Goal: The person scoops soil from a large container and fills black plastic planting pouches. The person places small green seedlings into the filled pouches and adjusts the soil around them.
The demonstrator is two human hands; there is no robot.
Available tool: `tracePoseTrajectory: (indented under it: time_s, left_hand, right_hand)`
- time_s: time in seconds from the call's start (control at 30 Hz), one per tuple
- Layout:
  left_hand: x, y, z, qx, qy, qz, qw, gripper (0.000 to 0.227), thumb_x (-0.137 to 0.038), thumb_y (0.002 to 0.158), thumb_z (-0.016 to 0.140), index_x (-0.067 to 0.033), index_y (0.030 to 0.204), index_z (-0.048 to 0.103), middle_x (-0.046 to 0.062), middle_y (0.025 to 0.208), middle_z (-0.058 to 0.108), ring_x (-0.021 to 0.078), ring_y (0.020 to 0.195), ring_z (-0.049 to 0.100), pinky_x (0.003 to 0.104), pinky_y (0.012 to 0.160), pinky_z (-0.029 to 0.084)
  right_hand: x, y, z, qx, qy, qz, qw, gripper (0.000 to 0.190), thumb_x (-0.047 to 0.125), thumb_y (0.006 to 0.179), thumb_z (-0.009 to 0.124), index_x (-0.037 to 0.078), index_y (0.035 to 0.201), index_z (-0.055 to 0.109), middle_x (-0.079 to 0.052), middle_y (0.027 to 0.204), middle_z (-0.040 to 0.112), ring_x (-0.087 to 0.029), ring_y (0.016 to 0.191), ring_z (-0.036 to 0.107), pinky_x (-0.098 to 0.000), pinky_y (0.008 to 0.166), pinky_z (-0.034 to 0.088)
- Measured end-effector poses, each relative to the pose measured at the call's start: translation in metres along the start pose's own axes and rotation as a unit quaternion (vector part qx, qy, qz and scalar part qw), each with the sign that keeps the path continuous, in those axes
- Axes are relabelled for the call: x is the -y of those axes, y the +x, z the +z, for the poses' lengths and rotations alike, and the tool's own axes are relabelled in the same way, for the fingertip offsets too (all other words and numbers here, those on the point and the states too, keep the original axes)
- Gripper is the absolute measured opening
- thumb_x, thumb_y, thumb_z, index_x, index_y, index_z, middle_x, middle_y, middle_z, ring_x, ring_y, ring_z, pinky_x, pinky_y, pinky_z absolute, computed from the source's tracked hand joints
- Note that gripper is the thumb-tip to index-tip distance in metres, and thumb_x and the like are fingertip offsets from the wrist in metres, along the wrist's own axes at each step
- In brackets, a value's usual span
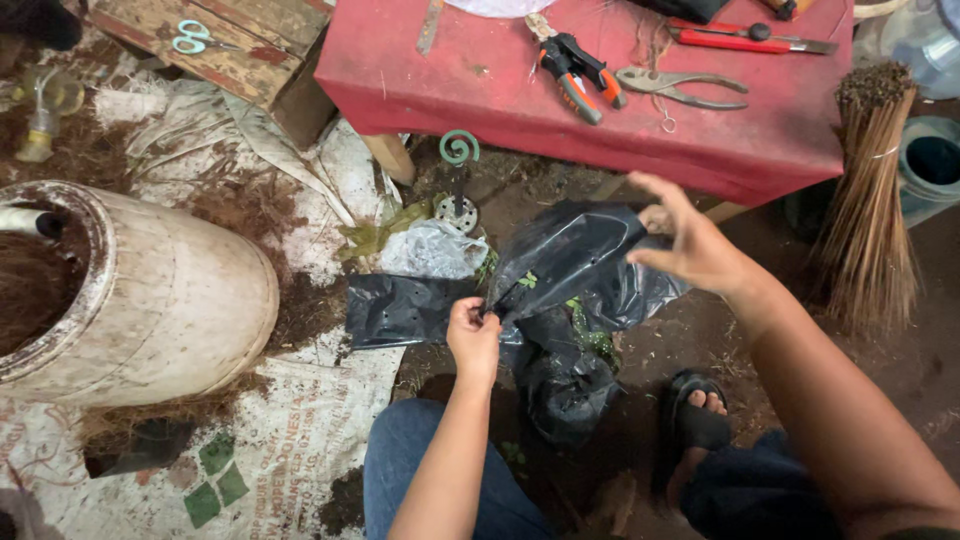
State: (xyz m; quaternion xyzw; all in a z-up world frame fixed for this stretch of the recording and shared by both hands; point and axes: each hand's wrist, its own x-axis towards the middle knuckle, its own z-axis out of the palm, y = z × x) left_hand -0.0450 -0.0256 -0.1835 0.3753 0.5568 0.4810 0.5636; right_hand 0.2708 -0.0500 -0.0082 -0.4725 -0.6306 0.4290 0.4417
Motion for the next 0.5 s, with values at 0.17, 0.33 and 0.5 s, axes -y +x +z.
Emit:
tracePoseTrajectory:
  time_s: [0.17,0.33,0.5]
  left_hand:
    - [-0.026,-0.01,0.0,0.027,0.084,0.083,0.993,0.051,0.007,0.082,0.063,-0.0096,0.13,0.061,0.002,0.076,0.055,0.009,0.063,0.052,0.025,0.059,0.047]
    - [-0.06,-0.012,-0.011,0.038,0.186,0.268,0.945,0.043,0.006,0.078,0.059,-0.0084,0.116,0.074,0.003,0.086,0.063,0.0109,0.069,0.059,0.025,0.064,0.048]
    - [-0.08,-0.016,-0.007,0.022,0.185,0.224,0.957,0.029,0.005,0.078,0.062,-0.0067,0.099,0.078,0.005,0.075,0.056,0.0138,0.059,0.05,0.028,0.054,0.04]
  right_hand:
    - [0.023,0.004,0.015,0.012,-0.407,-0.001,0.913,0.044,0.014,0.076,0.081,0.012,0.118,0.069,-0.016,0.107,0.066,-0.036,0.103,0.064,-0.0436,0.089,0.052]
    - [0.024,0.005,0.015,-0.015,-0.436,0.051,0.899,0.013,0.024,0.081,0.081,0.016,0.09,0.077,-0.008,0.095,0.07,-0.031,0.097,0.065,-0.0413,0.088,0.053]
    - [0.044,0.004,0.005,-0.043,-0.491,-0.023,0.87,0.016,0.024,0.067,0.083,0.016,0.079,0.076,-0.01,0.117,0.068,-0.036,0.113,0.057,-0.0515,0.095,0.043]
